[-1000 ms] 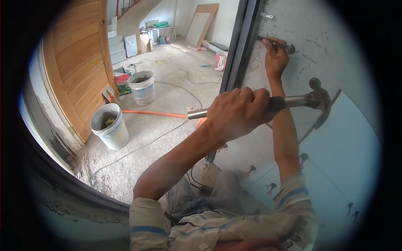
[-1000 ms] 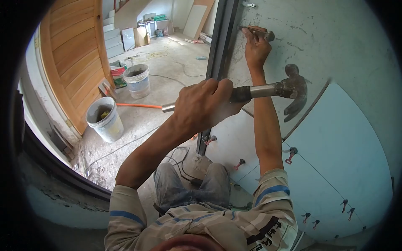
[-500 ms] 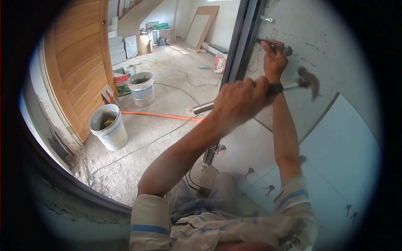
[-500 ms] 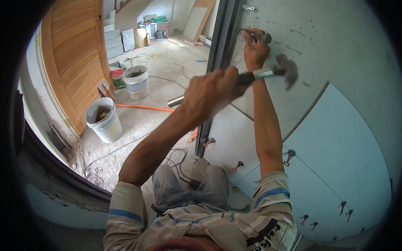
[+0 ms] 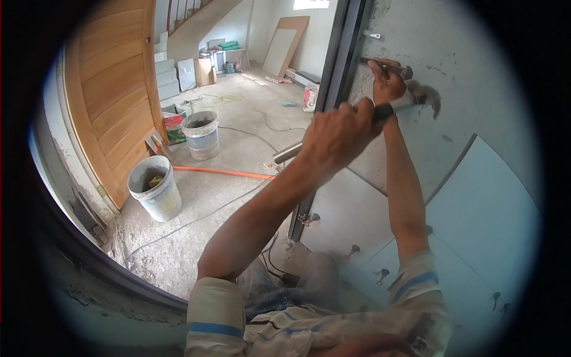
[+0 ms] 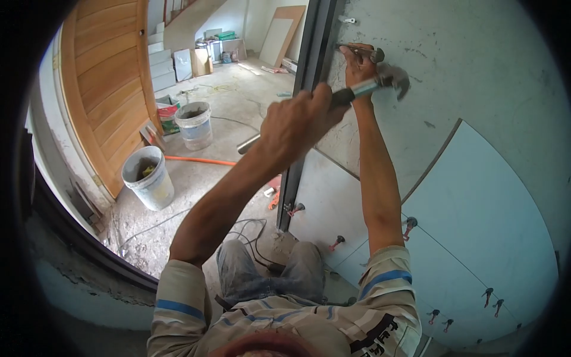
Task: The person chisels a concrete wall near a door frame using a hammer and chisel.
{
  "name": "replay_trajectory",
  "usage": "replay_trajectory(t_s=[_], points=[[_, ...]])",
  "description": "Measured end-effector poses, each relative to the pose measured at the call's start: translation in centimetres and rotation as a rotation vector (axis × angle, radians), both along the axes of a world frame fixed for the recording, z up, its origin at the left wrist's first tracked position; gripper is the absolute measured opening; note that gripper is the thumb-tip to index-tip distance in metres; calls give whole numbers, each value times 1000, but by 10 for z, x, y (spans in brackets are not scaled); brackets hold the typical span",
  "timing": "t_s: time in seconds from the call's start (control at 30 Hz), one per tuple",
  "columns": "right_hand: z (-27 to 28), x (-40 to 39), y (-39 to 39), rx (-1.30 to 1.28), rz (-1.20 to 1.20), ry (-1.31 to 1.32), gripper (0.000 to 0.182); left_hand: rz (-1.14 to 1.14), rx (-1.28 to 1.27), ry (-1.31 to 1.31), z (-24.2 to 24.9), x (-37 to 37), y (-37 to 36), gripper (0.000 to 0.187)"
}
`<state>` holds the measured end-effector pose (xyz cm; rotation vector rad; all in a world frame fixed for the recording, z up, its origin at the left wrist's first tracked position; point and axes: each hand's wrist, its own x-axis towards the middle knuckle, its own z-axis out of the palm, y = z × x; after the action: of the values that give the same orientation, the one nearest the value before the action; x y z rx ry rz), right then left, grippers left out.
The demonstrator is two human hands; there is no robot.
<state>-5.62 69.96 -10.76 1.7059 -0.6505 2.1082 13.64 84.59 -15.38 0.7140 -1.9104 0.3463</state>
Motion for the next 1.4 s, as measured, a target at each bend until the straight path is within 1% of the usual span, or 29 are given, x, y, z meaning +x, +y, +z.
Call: replay_trajectory(t_s=[0.07, 0.1, 0.13, 0.2, 0.23, 0.27, 0.3, 0.33, 0.37, 0.4, 0.43, 0.47, 0.5, 0.53, 0.57, 0.6, 0.63, 0.67, 0.73, 0.77, 0.8, 0.87, 0.93, 1.0, 1.1, 1.27, 1.3, 1.37, 1.4], points=[[2, 6, 15, -65, -93, 39, 21, -16, -30, -5, -12, 2, 11, 40], [7, 10, 19, -78, -124, -23, 20, -61, -85, 5, -14, 5, 15, 40], [13, 7, 15, -81, -126, -27, 20, -109, -137, 14, -15, 7, 19, 40], [33, 6, 8, -205, -93, 0, 19, -121, -181, 38, -9, 9, 24, 40], [36, 7, 9, -122, -57, -19, 19, -130, -197, 45, -5, 8, 28, 40], [36, 9, 9, -123, -54, -20, 19, -135, -210, 50, -1, 8, 30, 40], [34, 10, 9, -76, -121, -6, 18, -134, -210, 51, 1, 8, 33, 40], [36, 11, 9, -34, -189, 7, 17, -164, -303, 72, 6, 6, 35, 39], [38, 11, 7, -41, -188, 8, 17, -193, -399, 94, 9, 4, 35, 39], [38, 9, 1, -85, -50, 5, 20, -189, -403, 96, 13, 0, 29, 39], [38, 10, -1, -125, 89, 2, 23, -242, -517, 144, 18, -5, 19, 39], [36, 12, -2, -120, 91, 5, 23, -295, -626, 193, 22, -9, 8, 38], [34, 16, 1, -94, 136, -36, 22, -236, -558, 170, 26, -10, -7, 38], [35, 16, 2, -74, 181, -78, 22, -236, -562, 170, 32, -10, -13, 38], [35, 14, 3, -77, 180, -77, 22, -130, -265, 104, 37, -10, -17, 38], [36, 11, 2, -66, 114, -31, 22, -21, 28, 41, 42, -9, -15, 39], [38, 9, 0, -58, 49, 14, 22, -27, 75, 2, 41, -4, -7, 40], [40, 5, -2, -69, 53, 6, 22, -23, 64, -6, 33, 1, -2, 40], [39, 5, 5, -87, -24, -21, 21, -73, -38, -7, 9, 10, 6, 38], [39, 8, 6, -129, 232, -84, 23, -66, -23, -23, 2, 15, 9, 37], [43, 8, 9, -136, 234, -90, 23, -63, -29, -30, -1, 21, 12, 37], [45, 6, 15, -121, 67, -66, 21, 13, 37, -80, -8, 29, 15, 36], [47, 7, 10, -89, 82, -91, 20, 10, 61, -78, -12, 33, 15, 36], [51, 7, 5, -65, 105, -110, 20, 14, 76, -71, -12, 33, 15, 35], [47, 6, 0, -138, 163, -81, 21, 50, 99, -104, -10, 33, 20, 34], [47, 8, 6, -116, 273, -30, 23, 33, -66, -123, 8, 23, 38, 32], [46, 8, 6, -119, 275, -34, 23, 35, -68, -127, 13, 21, 41, 32], [45, 8, 8, -73, 237, -17, 22, 1, -189, -87, 20, 17, 47, 34], [45, 6, 7, -74, 236, -16, 22, 0, -191, -86, 23, 16, 49, 34]])
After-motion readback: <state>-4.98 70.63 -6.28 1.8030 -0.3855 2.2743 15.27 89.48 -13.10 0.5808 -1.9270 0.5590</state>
